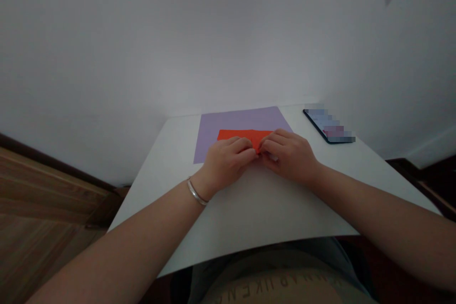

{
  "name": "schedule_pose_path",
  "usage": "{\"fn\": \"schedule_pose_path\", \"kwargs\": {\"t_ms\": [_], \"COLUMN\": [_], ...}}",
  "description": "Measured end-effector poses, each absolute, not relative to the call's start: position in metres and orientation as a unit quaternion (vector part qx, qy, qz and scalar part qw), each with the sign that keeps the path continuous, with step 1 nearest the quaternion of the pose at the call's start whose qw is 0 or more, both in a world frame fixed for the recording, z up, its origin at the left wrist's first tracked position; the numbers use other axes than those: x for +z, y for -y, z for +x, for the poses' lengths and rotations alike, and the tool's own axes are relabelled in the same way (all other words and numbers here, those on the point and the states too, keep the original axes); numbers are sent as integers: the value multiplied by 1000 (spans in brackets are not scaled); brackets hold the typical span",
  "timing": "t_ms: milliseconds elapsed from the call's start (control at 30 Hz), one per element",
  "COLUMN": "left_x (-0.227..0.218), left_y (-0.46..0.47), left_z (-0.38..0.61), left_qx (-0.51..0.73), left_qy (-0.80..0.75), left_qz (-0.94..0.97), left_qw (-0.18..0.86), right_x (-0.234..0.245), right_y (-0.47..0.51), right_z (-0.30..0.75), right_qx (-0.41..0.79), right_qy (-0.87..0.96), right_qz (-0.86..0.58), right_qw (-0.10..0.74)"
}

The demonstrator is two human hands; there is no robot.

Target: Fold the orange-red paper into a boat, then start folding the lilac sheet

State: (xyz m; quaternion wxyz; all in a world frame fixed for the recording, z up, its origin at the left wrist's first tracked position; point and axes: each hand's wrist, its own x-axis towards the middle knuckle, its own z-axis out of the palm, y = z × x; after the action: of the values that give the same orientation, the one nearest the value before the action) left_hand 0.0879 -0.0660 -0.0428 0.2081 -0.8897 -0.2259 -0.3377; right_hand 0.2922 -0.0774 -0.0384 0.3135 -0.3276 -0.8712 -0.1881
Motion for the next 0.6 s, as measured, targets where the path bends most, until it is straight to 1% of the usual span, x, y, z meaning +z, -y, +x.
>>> {"fn": "schedule_pose_path", "kwargs": {"t_ms": [233,433,600], "left_x": [-42,-43,-44], "left_y": [67,65,65], "left_z": [87,83,83], "left_qx": [-373,-386,-393], "left_qy": [239,259,257], "left_qz": [-882,-881,-878], "left_qw": [158,91,88], "right_x": [-40,-37,-35], "right_y": [65,52,45], "right_z": [311,334,346], "right_qx": [-179,-139,-162], "right_qy": [860,839,813], "right_qz": [-382,-484,-534], "right_qw": [289,208,166]}}
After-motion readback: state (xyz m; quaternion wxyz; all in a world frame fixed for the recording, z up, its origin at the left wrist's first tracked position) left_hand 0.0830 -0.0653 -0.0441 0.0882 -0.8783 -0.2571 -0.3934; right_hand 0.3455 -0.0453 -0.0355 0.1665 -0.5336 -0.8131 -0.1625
